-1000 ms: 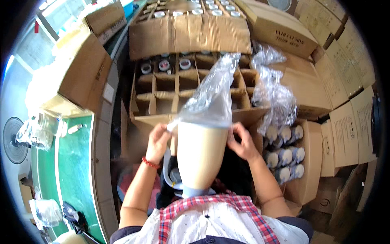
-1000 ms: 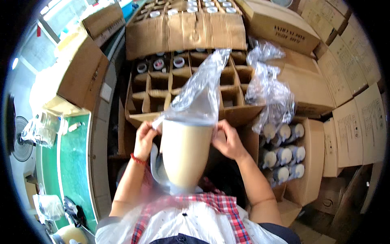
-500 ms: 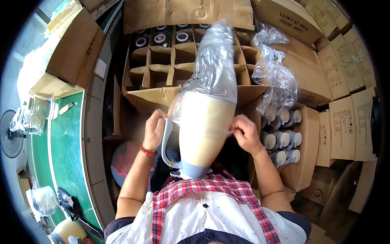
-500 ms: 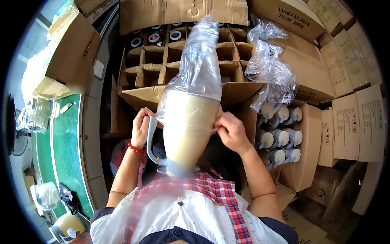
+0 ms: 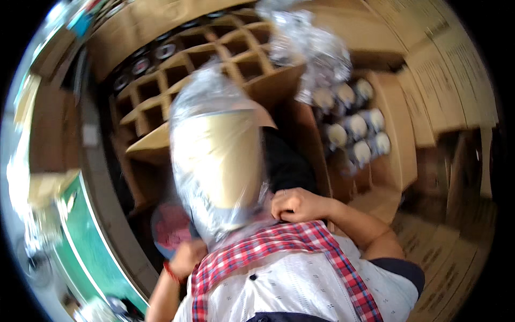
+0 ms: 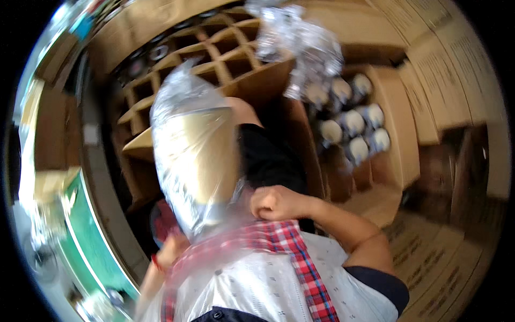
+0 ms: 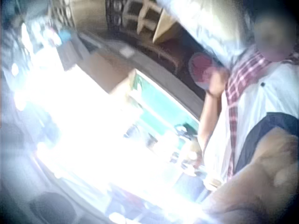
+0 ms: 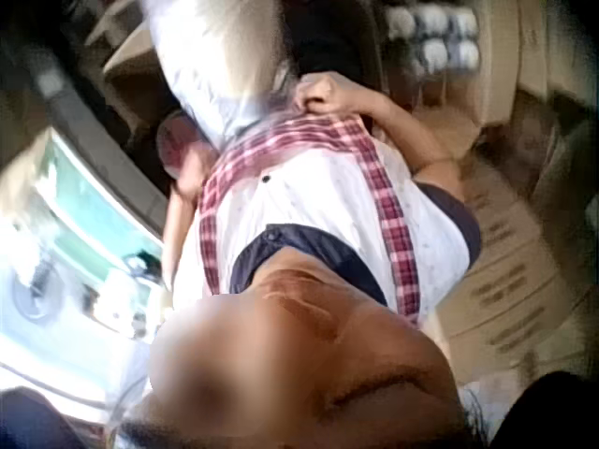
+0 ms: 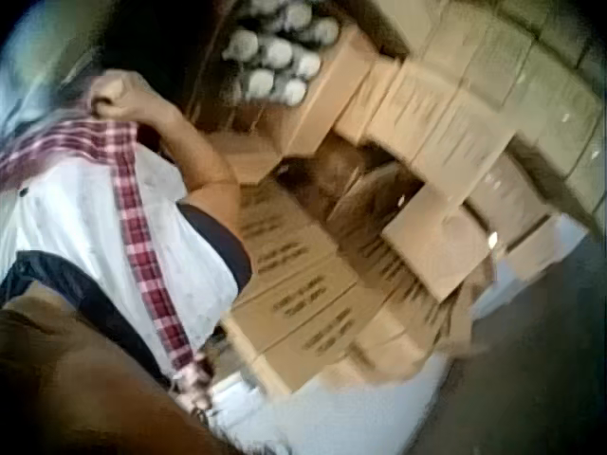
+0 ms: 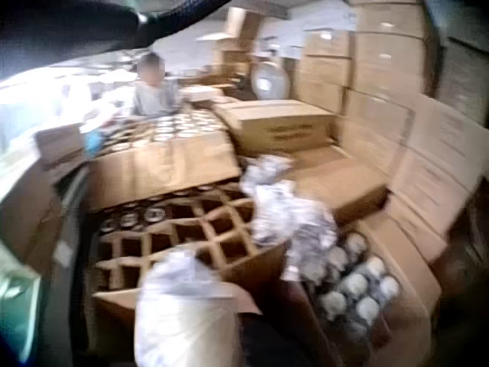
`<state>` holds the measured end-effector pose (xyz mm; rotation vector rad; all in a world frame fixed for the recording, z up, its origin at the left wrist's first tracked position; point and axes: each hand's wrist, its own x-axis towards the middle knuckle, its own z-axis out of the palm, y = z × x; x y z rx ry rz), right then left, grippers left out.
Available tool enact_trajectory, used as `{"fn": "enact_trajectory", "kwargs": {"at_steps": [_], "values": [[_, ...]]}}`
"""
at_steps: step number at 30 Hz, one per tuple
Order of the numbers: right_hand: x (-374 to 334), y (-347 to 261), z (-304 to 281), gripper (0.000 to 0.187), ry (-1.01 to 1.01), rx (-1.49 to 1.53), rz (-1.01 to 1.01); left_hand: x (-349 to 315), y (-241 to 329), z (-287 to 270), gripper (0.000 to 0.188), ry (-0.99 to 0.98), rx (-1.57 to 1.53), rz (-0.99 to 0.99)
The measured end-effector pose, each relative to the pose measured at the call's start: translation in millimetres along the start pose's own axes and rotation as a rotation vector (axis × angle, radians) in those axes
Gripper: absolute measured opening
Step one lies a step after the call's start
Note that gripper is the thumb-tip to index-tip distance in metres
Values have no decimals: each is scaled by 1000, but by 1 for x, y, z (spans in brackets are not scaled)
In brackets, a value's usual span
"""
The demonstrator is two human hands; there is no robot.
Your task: The person assembles cups by placing a metal insert into a beige cup, securing a gray lid, and wrapping each unit in a plastic bag. The person repeats this process for multiple cups, placing the finished units on a nearby table.
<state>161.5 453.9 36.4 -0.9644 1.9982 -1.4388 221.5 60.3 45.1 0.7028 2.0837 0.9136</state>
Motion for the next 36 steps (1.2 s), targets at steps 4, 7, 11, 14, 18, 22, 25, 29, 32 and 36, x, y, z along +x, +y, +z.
{"fn": "enact_trajectory", "kwargs": {"at_steps": [4,7,11,14,18,22,25,29,32,36], "values": [[-54,14,-13,14,502,279,234,-9,59,0,29,460,-14,-286],[-126,81,-26,17,961,95,470,28,80,-25,51,545,693,-112],[-294,266,-47,59,1584,-13,728,79,-25,-10,35,459,1154,-4],[-309,296,-49,56,1427,581,731,78,7,-27,21,282,847,-106],[-257,309,4,51,1190,931,1020,35,65,-67,23,619,654,69],[-198,304,5,48,990,909,1150,-49,105,-67,31,966,282,-59],[-169,274,-1,46,921,815,1177,-139,116,-58,40,1401,232,-249],[-138,221,-22,44,842,650,1168,-270,66,-86,49,2009,302,-486],[-115,167,-50,42,773,475,1160,-379,-5,-120,55,2278,118,-586],[-94,56,-85,40,703,207,1168,-470,-92,-165,64,2428,-185,-662]]}}
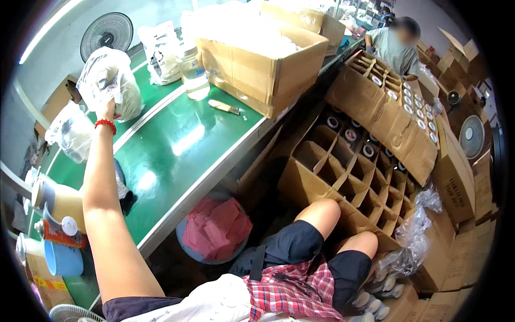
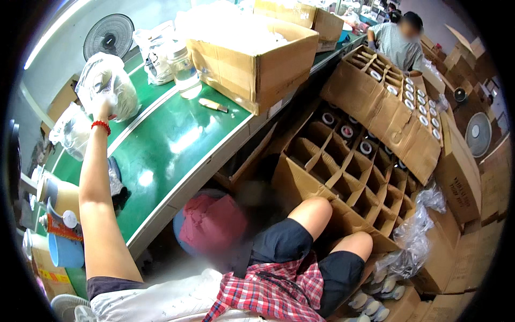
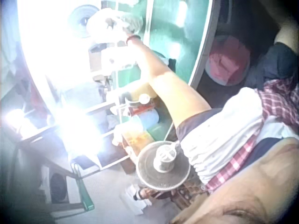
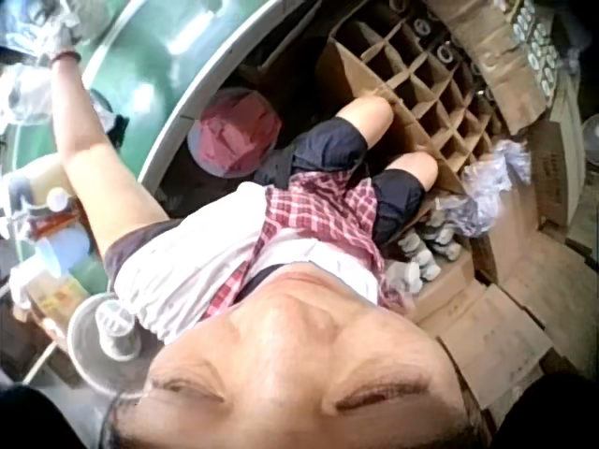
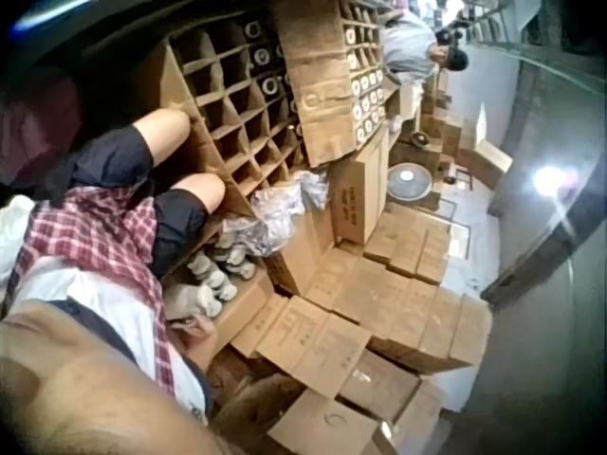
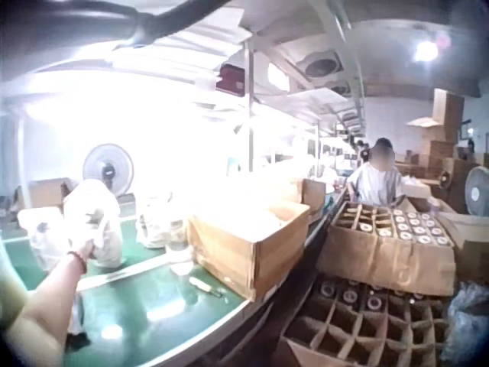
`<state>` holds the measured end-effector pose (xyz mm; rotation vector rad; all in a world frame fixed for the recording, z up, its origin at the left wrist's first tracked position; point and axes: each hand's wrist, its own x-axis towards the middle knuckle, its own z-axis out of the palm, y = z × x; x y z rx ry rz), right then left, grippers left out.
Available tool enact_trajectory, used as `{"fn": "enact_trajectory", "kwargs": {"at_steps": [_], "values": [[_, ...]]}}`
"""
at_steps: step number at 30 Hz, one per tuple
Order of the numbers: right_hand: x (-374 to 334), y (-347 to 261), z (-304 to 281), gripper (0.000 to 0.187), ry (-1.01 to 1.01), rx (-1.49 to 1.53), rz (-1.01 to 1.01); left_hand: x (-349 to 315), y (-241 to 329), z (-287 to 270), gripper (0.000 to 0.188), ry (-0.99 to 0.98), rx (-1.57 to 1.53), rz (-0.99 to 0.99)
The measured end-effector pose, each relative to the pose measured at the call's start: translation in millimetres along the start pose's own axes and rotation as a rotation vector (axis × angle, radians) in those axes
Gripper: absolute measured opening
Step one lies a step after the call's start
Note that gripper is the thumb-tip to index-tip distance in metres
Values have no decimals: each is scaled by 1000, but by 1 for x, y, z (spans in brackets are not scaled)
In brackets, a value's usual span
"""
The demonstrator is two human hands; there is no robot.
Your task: The person assembles cups by placing a metal insert into a beige cup, securing a gray lid, and wrapping each unit in a plastic bag. The person repeats this process for multiple cups, placing the finished units on a nearby table.
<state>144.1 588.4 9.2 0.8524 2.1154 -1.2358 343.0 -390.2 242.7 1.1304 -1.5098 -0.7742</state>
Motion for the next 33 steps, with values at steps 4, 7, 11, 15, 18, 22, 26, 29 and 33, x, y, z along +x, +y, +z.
{"fn": "enact_trajectory", "kwargs": {"at_steps": [4,7,11,15,18,22,26,29,33], "values": [[-115,-47,-66,38,142,-241,-60,59,-36,55,73,-13,-54,-147],[-183,-89,-94,36,212,-385,-135,83,-73,73,71,188,-142,-26],[-154,-143,-75,32,196,-52,-679,95,-115,48,58,194,-87,19],[-109,-165,-5,29,417,-188,-934,-13,-49,139,48,-234,-191,197],[-21,-128,40,32,381,-270,-1126,-224,45,235,45,-897,-219,230],[-26,-139,169,41,-428,366,-1062,-409,61,265,48,-1297,-607,-163],[-47,-127,196,45,-440,61,-1447,-468,66,276,36,-1198,-654,-264],[-57,-109,191,53,-131,-675,-1684,-477,80,270,29,-1126,-570,82],[-66,-107,150,43,-94,-1016,-1689,-503,128,254,22,-1018,-602,744]]}}
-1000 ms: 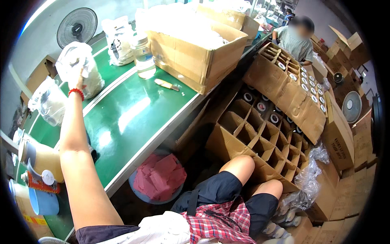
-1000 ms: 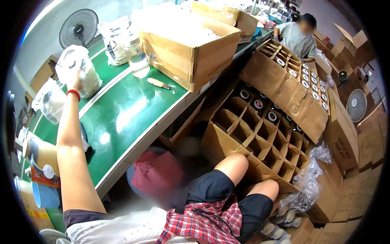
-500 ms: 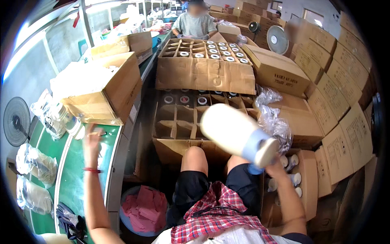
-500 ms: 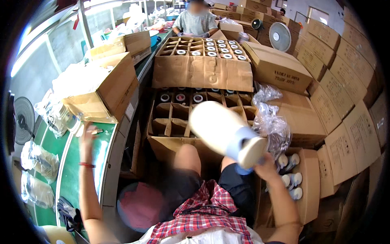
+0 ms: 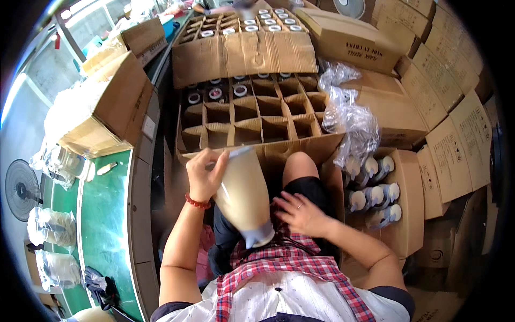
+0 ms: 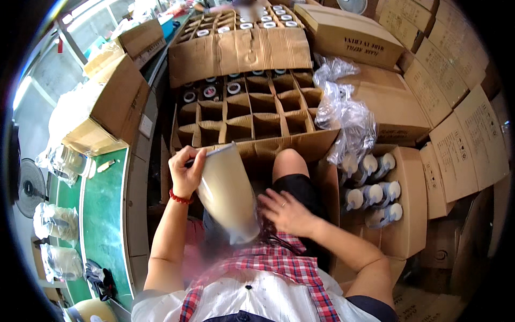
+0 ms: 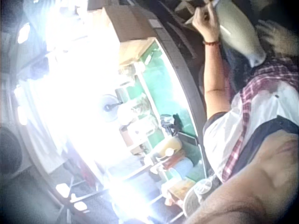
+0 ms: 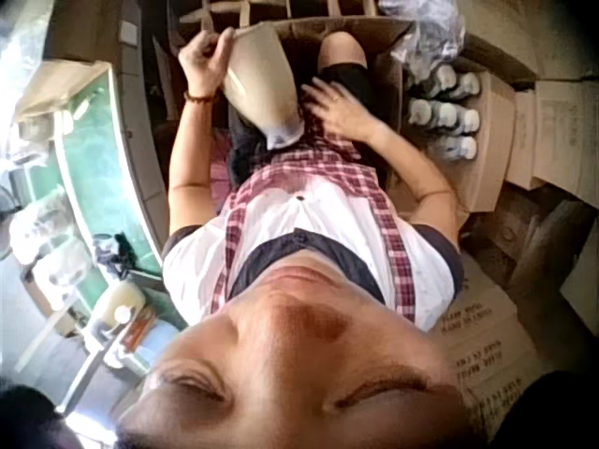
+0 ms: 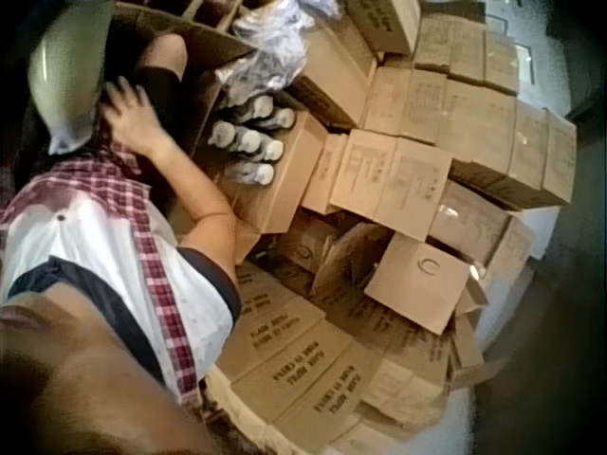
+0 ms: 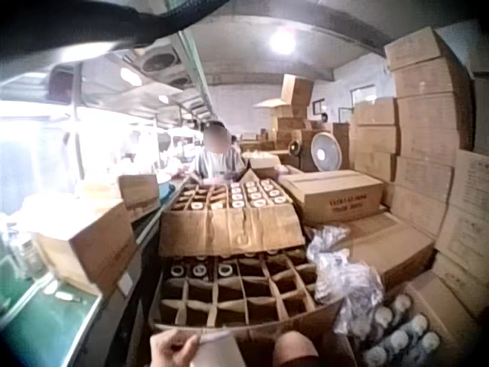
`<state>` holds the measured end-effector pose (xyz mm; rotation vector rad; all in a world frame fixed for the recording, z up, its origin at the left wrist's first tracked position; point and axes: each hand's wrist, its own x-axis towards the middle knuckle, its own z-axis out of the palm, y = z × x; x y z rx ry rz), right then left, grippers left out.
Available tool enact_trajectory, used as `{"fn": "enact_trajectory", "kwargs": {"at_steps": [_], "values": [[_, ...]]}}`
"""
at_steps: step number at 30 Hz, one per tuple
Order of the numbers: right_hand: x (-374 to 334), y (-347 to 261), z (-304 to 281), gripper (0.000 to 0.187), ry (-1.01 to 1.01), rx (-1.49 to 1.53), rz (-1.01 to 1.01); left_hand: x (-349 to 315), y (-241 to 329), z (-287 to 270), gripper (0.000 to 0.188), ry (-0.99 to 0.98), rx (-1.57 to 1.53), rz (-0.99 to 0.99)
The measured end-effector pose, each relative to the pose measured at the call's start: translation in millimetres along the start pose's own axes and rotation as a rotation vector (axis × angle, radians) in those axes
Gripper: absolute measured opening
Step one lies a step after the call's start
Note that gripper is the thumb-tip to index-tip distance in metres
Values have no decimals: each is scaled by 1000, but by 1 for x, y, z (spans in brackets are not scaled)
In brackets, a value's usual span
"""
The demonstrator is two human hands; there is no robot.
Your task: The person assembles cups by placing a metal insert into a beige cup, securing a gray lid, and wrapping each unit in a plastic bag. The person repeats this process for multiple cups, placing the finished units on a nearby table.
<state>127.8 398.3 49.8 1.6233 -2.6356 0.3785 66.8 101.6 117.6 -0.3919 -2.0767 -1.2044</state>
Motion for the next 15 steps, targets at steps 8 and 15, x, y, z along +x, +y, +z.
{"fn": "enact_trajectory", "kwargs": {"at_steps": [8,15], "values": [[94,58,-89,46,597,391,295,9,58,63,4,-312,-33,223],[108,69,-94,53,217,1178,393,-17,-47,73,59,-256,-897,-754]]}}
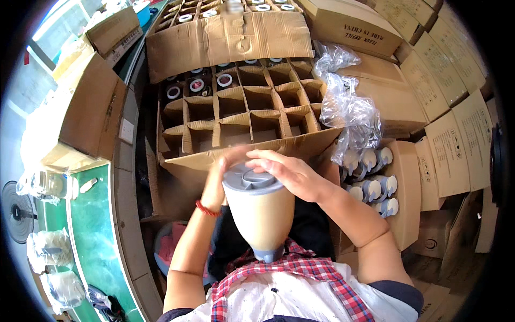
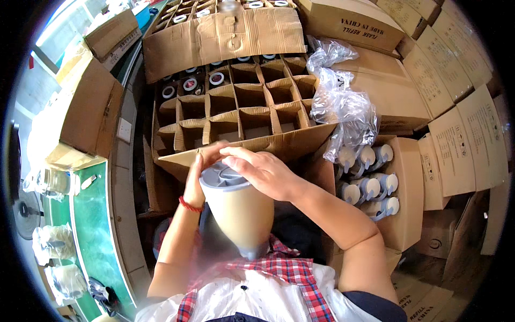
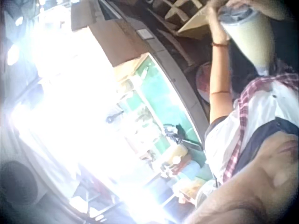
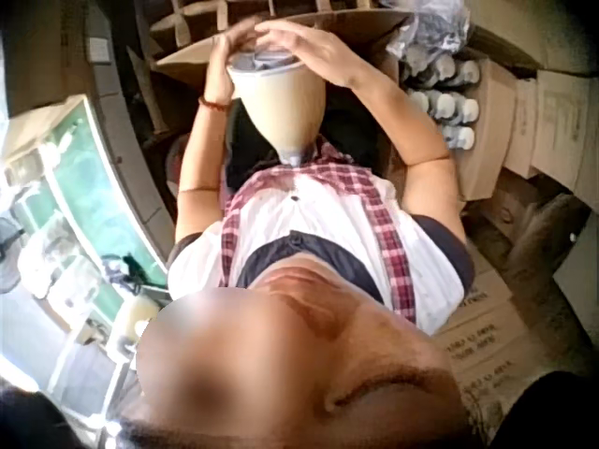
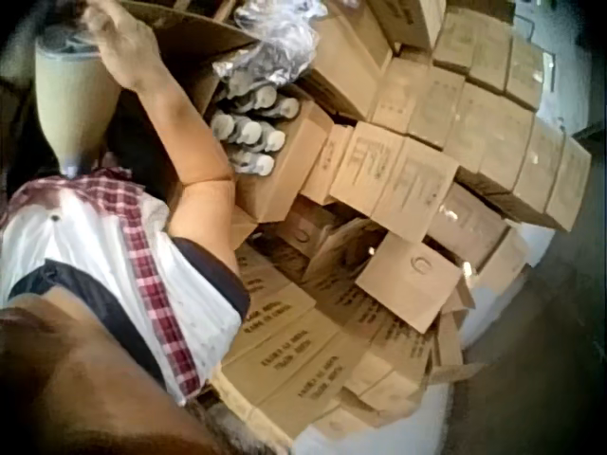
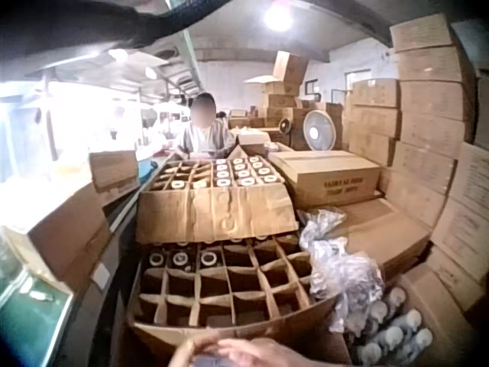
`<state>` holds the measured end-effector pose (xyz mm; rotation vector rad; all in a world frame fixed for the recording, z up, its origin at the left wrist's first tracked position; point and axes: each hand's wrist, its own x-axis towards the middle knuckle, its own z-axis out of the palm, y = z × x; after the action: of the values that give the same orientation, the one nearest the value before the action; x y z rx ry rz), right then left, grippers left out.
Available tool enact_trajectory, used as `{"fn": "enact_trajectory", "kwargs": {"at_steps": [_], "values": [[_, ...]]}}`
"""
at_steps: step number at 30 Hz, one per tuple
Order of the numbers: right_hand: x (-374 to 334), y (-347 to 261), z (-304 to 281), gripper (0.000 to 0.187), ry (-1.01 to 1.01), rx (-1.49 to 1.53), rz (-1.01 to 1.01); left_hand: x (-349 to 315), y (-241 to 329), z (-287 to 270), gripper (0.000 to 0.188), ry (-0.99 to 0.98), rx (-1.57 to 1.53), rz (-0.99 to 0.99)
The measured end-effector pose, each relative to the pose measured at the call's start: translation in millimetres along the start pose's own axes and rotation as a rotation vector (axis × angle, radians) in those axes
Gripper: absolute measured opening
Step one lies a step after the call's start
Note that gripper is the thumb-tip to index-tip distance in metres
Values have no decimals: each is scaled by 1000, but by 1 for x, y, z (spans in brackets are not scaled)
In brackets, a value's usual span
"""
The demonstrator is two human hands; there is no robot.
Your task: The person assembles cups by placing a metal insert into a beige cup, securing a gray lid, and wrapping each unit in a plastic bag. The person repeats this process for multiple cups, placing the finished units on a nearby table.
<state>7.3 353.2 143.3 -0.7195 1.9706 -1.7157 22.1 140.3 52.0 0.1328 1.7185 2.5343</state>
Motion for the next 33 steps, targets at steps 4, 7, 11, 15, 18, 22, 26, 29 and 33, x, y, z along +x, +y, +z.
{"fn": "enact_trajectory", "kwargs": {"at_steps": [4,7,11,15,18,22,26,29,33], "values": [[20,34,-20,55,34,323,93,9,20,12,66,-275,373,266],[50,64,-34,68,-9,391,244,-1,43,16,81,-348,728,343],[114,128,-14,77,-360,657,50,-12,90,68,100,-675,1328,361],[159,122,28,71,-738,619,74,2,82,121,93,-918,1361,461],[156,126,11,63,-653,523,239,18,98,118,85,-972,1073,453],[91,84,-71,51,-63,385,361,42,73,29,68,-327,579,332],[21,25,-52,47,-143,220,273,22,-13,-2,86,-122,43,-63],[14,38,-43,54,-76,236,265,10,-26,2,89,-246,86,22],[60,105,-45,62,-224,838,270,5,33,15,95,-394,673,297]]}}
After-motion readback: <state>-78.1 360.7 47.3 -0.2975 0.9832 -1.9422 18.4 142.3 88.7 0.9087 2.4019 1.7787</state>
